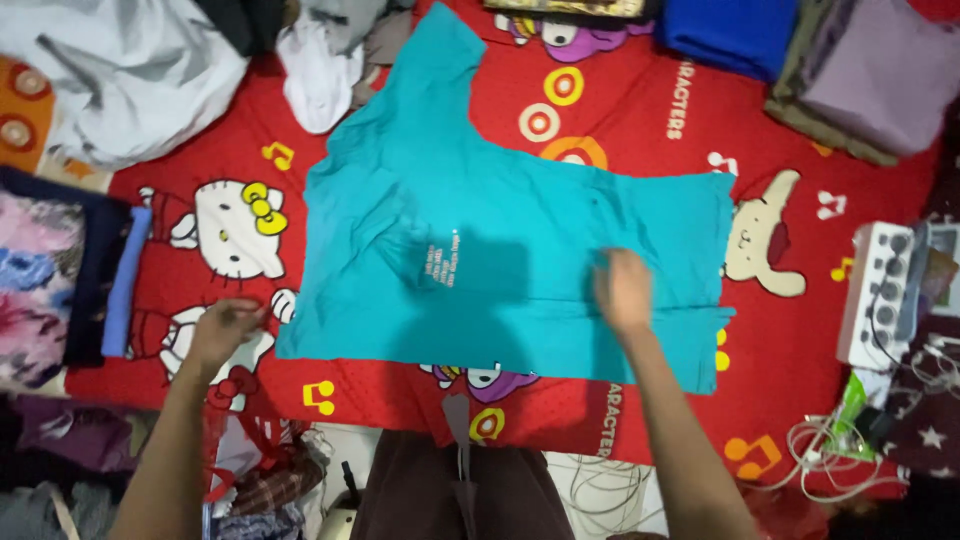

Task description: The person folds several garments on a bed, including a floral-patterned cloth, a black long-sleeved shirt, a teal t-shirt, and gray shorts. Each item is smoothed, folded into a compact rectangle, and placed in a growing stack on the bed.

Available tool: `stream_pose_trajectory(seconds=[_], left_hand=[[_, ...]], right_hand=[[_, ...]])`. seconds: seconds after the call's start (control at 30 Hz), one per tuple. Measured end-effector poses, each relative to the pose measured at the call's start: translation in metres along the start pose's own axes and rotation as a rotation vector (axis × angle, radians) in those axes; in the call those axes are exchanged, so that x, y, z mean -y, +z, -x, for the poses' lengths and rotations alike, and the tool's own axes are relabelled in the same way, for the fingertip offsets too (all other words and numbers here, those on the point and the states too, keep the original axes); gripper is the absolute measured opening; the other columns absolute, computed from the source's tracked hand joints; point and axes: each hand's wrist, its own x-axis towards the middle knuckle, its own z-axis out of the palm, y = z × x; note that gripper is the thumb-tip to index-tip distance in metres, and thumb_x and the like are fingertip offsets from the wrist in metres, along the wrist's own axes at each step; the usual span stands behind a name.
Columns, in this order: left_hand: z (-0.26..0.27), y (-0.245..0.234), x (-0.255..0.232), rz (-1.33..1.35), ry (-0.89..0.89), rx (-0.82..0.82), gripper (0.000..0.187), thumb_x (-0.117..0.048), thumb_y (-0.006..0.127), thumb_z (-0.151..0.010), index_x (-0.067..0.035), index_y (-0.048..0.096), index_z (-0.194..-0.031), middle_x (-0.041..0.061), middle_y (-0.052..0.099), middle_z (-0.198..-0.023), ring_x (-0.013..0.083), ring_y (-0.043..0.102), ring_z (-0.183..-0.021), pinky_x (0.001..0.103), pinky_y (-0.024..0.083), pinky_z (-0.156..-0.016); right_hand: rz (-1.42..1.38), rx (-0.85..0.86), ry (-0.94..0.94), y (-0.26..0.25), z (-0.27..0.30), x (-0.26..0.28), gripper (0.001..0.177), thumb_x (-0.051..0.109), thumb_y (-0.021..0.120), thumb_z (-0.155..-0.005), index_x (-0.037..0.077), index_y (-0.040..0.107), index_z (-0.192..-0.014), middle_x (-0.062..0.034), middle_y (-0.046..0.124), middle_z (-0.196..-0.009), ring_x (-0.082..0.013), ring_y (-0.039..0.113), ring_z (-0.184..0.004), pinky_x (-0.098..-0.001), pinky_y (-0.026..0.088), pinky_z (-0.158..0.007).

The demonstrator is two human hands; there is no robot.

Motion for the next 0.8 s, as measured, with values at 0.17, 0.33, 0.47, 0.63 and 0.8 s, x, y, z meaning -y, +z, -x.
stream_pose_trajectory(seconds=[0.17, 0.33, 0.47, 0.63, 0.8], left_hand=[[0.038, 0.017, -0.049, 0.174, 0.071, 0.112, 0.04, -0.011, 0.082, -0.084, 0.0, 0.072, -0.121, 0.025, 0.075, -0.106, 0.0314, 0.069, -0.097, 0.045, 0.055, -0.089], [0.034, 0.042, 0.003, -0.006, 0.059, 0.134, 0.053, -0.015, 0.089, -0.071, -0.004, 0.072, -0.12, 0.024, 0.075, -0.106, 0.04, 0.069, -0.108, 0.051, 0.054, -0.095], [0.048, 0.039, 0.007, -0.108, 0.084, 0.131, 0.03, -0.019, 0.084, -0.078, -0.007, 0.077, -0.104, 0.021, 0.077, -0.1, 0.0428, 0.07, -0.108, 0.05, 0.053, -0.094], [0.066, 0.033, -0.009, -0.107, 0.119, 0.114, 0.016, -0.016, 0.077, -0.086, -0.008, 0.076, -0.1, 0.017, 0.078, -0.096, 0.0413, 0.072, -0.104, 0.049, 0.055, -0.091], [0.088, 0.013, -0.041, -0.112, 0.143, 0.153, 0.019, -0.015, 0.074, -0.087, -0.008, 0.072, -0.105, 0.018, 0.078, -0.101, 0.0406, 0.071, -0.107, 0.05, 0.055, -0.091]], right_hand=[[-0.27, 0.066, -0.524, 0.057, -0.075, 0.126, 0.03, 0.021, 0.07, -0.093, 0.017, 0.061, -0.122, -0.0083, 0.062, -0.119, -0.0329, 0.062, -0.119, -0.0481, 0.054, -0.094], [-0.232, 0.099, -0.557, 0.104, -0.109, 0.219, 0.036, 0.035, 0.075, -0.09, 0.021, 0.061, -0.12, -0.0024, 0.059, -0.111, -0.0285, 0.066, -0.109, -0.0471, 0.059, -0.082], [-0.418, 0.457, -0.28, 0.108, -0.111, 0.27, 0.06, 0.042, 0.077, -0.091, 0.006, 0.053, -0.133, -0.0184, 0.064, -0.122, -0.0384, 0.064, -0.12, -0.0542, 0.053, -0.097], [-0.466, 0.507, -0.13, 0.141, -0.122, 0.271, 0.077, 0.05, 0.082, -0.084, 0.001, 0.051, -0.133, -0.0248, 0.064, -0.124, -0.0428, 0.062, -0.122, -0.0556, 0.051, -0.101], [-0.627, 0.507, -0.076, 0.178, -0.149, 0.275, 0.074, 0.048, 0.091, -0.076, -0.004, 0.062, -0.12, -0.0294, 0.068, -0.113, -0.0483, 0.064, -0.114, -0.0583, 0.053, -0.09]])
